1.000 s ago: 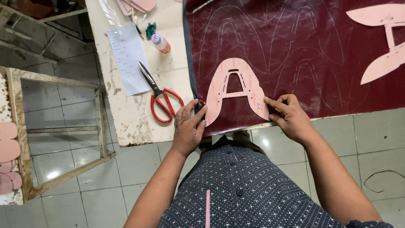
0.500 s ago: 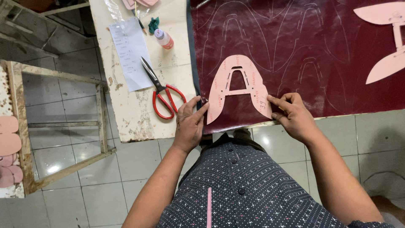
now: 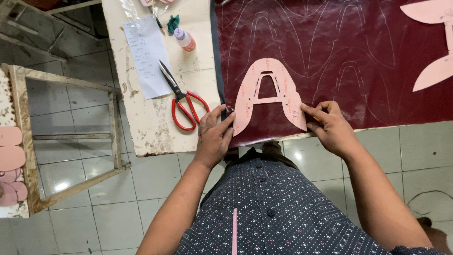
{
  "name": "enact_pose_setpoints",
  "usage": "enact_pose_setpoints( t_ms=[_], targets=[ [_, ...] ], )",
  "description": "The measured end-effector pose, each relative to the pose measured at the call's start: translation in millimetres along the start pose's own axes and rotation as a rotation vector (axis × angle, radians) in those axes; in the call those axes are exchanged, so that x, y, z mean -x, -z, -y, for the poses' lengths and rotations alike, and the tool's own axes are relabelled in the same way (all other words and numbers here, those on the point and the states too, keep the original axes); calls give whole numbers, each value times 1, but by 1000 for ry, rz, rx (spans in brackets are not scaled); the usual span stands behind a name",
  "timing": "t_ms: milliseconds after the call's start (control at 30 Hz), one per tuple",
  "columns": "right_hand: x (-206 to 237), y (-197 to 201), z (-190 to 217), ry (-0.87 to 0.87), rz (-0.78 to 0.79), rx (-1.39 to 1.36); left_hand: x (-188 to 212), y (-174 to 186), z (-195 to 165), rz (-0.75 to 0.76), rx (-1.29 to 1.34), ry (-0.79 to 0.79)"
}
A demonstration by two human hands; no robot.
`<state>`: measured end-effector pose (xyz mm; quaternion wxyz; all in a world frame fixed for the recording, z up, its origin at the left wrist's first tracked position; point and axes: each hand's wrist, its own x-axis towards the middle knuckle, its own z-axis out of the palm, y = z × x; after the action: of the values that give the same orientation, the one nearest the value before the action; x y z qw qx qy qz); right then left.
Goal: The person applies glue from a small bottle onto a pink paper pattern piece and presses it onto a sheet of maroon material, traces around the pattern with a stylus, then cuts the maroon material along the marked line with scissors and smooths the cut sheet flat on the table.
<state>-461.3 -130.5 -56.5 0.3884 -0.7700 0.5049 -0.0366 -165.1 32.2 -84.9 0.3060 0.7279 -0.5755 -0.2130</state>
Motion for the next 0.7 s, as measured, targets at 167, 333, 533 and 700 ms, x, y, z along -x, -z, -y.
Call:
enact_pose_setpoints(
  t_ms=[167,333,533,700],
  targets=[
    [0,3,-1,-15,23,-3,1,-1,-2,8,-1,16],
    [1,6,5,-47,42,-19,1,-1,-3,19,3,34],
    [1,9,9,-93,58,-13,2,-5,-4,9,-6,27],
    [1,7,7,-75,44,-14,3,-5,-3,0,2,20]
  ],
)
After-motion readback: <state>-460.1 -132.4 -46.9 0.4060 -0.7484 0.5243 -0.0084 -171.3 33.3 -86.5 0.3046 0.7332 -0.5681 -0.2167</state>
